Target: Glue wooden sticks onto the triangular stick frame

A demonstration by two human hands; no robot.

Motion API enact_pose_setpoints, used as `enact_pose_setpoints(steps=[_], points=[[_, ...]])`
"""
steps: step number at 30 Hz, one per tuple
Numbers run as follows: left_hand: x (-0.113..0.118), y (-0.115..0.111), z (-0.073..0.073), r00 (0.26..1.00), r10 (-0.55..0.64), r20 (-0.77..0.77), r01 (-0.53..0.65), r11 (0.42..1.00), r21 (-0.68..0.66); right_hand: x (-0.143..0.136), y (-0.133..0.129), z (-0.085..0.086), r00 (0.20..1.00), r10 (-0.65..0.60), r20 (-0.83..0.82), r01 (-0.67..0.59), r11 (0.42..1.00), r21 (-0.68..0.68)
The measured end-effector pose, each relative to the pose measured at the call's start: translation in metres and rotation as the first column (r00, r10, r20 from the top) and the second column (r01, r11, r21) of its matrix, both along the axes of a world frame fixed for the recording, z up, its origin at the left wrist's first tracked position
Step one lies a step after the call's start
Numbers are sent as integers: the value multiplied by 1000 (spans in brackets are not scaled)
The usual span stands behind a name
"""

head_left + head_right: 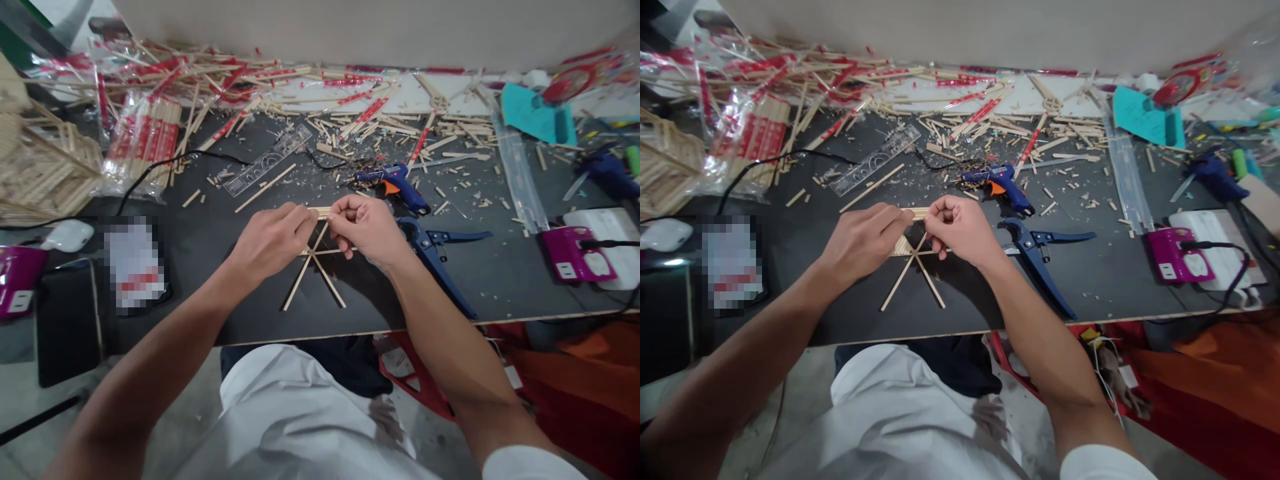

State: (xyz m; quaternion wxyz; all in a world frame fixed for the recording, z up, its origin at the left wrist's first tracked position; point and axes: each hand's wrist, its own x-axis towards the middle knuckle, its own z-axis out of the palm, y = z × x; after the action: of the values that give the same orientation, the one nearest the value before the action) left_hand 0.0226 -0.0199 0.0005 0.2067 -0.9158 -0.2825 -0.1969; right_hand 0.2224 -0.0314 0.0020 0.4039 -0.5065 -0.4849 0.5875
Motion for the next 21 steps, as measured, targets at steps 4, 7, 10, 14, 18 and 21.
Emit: enact_pose_setpoints(steps=[4, 7, 10, 14, 18, 21], points=[[0, 0, 0, 1000, -4, -4, 4, 1000, -5, 1, 0, -1, 1000, 11, -27, -12, 1000, -21], [-1, -1, 0, 1000, -11, -6, 10, 1000, -30, 3, 1, -2, 999, 37, -24, -38, 999, -31], [-1, -1, 1, 1000, -25, 1, 25, 999, -34, 5, 1, -2, 998, 62, -9, -62, 997, -41], [-1, -2, 2, 1000, -12, 7, 13, 997, -75, 5, 1, -4, 998, 53, -15, -53, 998, -35], [0, -4, 1, 1000, -3, -2, 3, 998, -60, 6, 1, -5, 998, 50, -26, -51, 998, -38], [0, -4, -1, 1000, -3, 13, 4, 999, -39, 6, 1, -1, 998, 57, -13, -57, 997, -50]])
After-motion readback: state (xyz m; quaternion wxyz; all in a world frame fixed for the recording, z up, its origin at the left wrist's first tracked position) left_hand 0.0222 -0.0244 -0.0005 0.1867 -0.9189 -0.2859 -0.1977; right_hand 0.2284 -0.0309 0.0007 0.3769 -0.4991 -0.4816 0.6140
